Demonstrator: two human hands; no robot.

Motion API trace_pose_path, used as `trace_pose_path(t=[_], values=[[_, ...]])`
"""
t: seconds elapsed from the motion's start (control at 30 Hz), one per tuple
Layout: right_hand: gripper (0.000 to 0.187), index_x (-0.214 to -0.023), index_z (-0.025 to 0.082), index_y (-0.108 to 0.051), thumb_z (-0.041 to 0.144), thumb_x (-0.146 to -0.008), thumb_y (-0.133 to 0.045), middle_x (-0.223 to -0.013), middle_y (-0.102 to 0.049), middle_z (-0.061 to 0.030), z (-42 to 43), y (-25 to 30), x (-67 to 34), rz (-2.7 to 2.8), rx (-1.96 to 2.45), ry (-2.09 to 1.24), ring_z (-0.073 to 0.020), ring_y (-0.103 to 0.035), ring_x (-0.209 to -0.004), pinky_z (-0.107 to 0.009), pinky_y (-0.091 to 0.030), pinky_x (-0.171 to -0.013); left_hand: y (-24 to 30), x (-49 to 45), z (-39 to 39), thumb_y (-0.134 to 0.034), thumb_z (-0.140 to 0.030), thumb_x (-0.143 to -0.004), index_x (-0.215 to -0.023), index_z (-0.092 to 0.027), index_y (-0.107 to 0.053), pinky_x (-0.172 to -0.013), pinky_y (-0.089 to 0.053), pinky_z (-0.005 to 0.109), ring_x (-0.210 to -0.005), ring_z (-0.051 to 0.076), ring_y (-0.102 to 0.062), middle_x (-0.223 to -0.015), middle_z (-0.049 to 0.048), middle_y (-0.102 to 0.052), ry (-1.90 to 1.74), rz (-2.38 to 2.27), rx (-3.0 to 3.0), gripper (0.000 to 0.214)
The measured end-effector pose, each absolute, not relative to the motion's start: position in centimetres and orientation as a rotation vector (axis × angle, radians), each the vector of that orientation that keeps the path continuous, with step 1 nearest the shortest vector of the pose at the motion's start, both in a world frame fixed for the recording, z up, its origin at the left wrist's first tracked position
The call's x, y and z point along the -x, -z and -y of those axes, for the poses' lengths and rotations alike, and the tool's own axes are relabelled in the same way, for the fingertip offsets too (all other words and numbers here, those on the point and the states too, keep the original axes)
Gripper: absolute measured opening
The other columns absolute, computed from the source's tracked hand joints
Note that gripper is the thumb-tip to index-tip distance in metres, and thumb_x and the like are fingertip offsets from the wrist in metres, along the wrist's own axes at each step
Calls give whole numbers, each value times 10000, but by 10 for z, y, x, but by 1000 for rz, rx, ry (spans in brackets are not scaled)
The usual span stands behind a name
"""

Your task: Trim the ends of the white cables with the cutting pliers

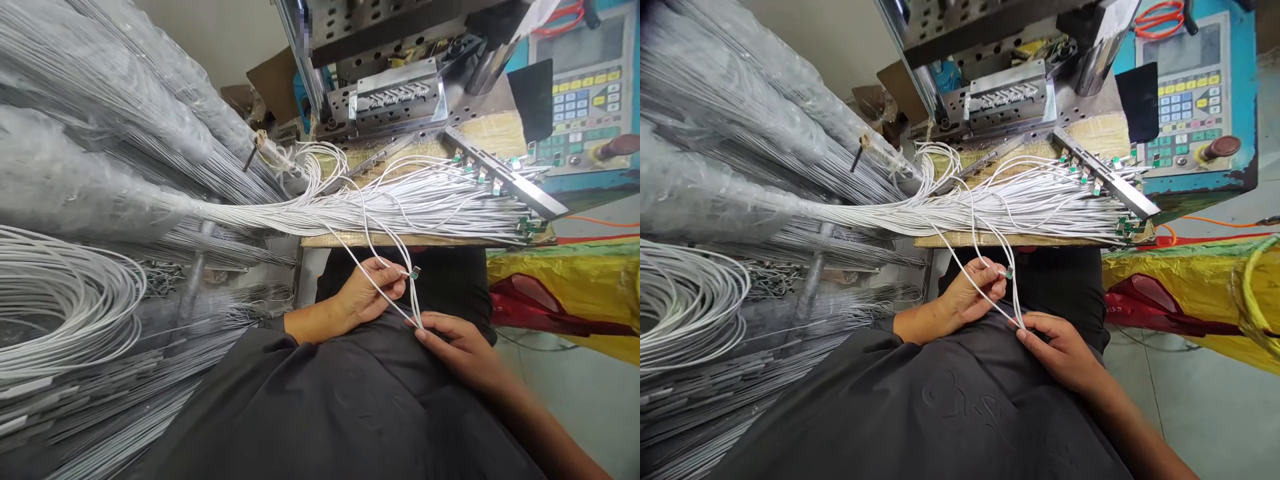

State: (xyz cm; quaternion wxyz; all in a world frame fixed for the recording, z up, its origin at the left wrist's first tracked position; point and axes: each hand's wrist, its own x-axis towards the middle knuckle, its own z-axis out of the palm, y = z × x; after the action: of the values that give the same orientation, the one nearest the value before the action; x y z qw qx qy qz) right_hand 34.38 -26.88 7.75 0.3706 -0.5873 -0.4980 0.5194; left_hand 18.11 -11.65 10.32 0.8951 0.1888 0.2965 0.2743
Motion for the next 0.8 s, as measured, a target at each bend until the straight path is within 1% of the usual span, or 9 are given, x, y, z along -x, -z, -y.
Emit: trace_pose_path(t=[0.1, 0.2, 0.37, 0.53, 0.7, 0.8], values=[[375, -1104, 246, -867, 540, -989, -665, -1105, -840, -108, 265, -76, -342, 1337, 1514, -1283, -243, -797, -962, -329, -640, -905, -113, -184, 109, -1069, -282, -585, -737, -155, -762, -529, -395, 192, -554, 48, -546, -763, 6, -715, -550, -541, -283, 365], [381, -1131, 262, -864, 541, -1001, -639, -1121, -837, -103, 262, -73, -341, 1391, 1519, -1260, -251, -796, -998, -326, -646, -895, -119, -187, 104, -1075, -258, -565, -737, -153, -773, -520, -379, 194, -547, 42, -508, -751, -1, -692, -524, -470, -225, 364], [392, -1145, 269, -862, 549, -1002, -628, -1165, -831, -107, 263, -67, -339, 1407, 1528, -1273, -268, -790, -1064, -342, -644, -941, -112, -188, 103, -1063, -311, -604, -777, -132, -800, -524, -379, 211, -556, 58, -496, -714, 15, -659, -484, -444, -226, 362], [435, -1123, 240, -866, 578, -986, -629, -1168, -830, -126, 264, -65, -337, 1357, 1576, -1283, -273, -791, -1054, -360, -637, -973, -105, -191, 103, -1041, -293, -638, -850, -122, -784, -550, -402, 215, -594, 67, -522, -780, 25, -680, -506, -512, -250, 375], [421, -1152, 256, -859, 557, -1004, -606, -1177, -827, -113, 265, -67, -336, 1361, 1564, -1278, -265, -780, -1059, -357, -630, -957, -106, -195, 105, -1041, -283, -641, -860, -119, -756, -535, -400, 200, -575, 54, -523, -772, 1, -659, -511, -514, -236, 395], [406, -1146, 264, -861, 546, -1004, -606, -1179, -827, -108, 266, -67, -336, 1352, 1580, -1281, -275, -777, -1085, -367, -629, -962, -108, -197, 105, -1034, -285, -653, -825, -107, -732, -522, -392, 187, -569, 47, -533, -772, -1, -656, -518, -530, -250, 390]])
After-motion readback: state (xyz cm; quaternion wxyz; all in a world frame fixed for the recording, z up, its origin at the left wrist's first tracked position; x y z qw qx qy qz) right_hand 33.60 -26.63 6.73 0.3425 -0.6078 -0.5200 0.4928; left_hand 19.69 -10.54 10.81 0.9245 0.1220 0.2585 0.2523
